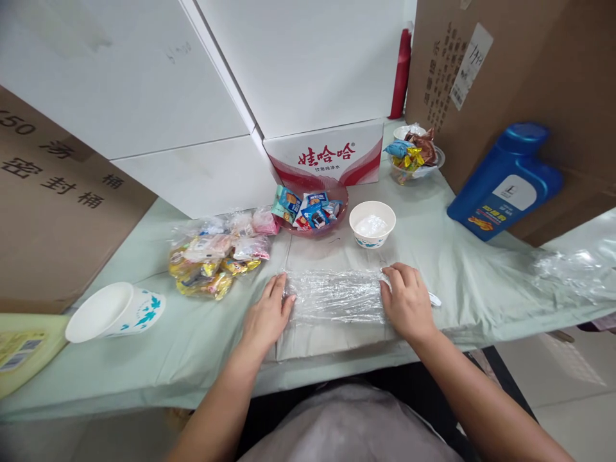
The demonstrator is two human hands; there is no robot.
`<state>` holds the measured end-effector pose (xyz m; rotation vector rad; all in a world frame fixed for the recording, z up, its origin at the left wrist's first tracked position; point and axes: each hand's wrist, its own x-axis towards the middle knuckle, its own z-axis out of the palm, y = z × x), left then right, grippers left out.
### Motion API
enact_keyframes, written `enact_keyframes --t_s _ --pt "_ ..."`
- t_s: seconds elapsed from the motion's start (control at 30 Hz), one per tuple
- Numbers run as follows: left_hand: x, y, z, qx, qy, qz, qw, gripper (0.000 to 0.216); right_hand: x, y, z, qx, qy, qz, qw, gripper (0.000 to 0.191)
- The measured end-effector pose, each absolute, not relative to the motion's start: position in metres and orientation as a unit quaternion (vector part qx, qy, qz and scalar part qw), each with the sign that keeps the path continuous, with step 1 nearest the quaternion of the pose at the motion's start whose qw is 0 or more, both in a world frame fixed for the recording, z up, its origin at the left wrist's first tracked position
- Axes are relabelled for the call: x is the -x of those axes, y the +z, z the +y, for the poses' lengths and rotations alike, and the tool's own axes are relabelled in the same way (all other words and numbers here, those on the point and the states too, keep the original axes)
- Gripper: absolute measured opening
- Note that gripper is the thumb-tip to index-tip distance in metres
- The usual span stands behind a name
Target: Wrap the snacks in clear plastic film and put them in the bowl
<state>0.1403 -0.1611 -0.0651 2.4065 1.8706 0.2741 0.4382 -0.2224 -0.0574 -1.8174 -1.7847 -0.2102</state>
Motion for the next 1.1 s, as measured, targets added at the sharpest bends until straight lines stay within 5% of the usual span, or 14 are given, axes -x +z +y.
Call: enact_keyframes --t_s 0.3,0.47,0.6,0.73,0.9,1.1 --pt "-0.155 -0.042 -0.176 -0.787 0.192 0.576 -0.108 0.029 -0.401 -0.067 -0.220 0.540 -0.001 -0.810 0.229 0.029" --pt "-0.128 -0.058 -0.168 -0.818 0.128 0.558 -0.058 0.029 -0.412 -0.086 -0.222 0.543 -0.003 -0.824 0.161 0.047" --pt "-0.102 -0.060 -0.165 -0.779 0.178 0.598 -0.070 0.028 -0.428 -0.070 -0.234 0.551 0.005 -0.814 0.186 0.044" --pt "-0.103 -0.049 -0.169 -0.861 0.185 0.474 0.003 0.027 -0.424 -0.046 -0.249 0.475 0.077 -0.855 0.193 0.054" --pt "-0.101 -0.053 -0.176 -0.909 0.121 0.389 0.087 0.046 -0.428 -0.041 -0.261 0.448 0.165 -0.864 0.158 0.016" --pt "-0.088 -0.059 -0.182 -0.902 0.214 0.359 0.110 0.014 -0.463 -0.036 -0.269 0.470 0.225 -0.815 0.254 0.014"
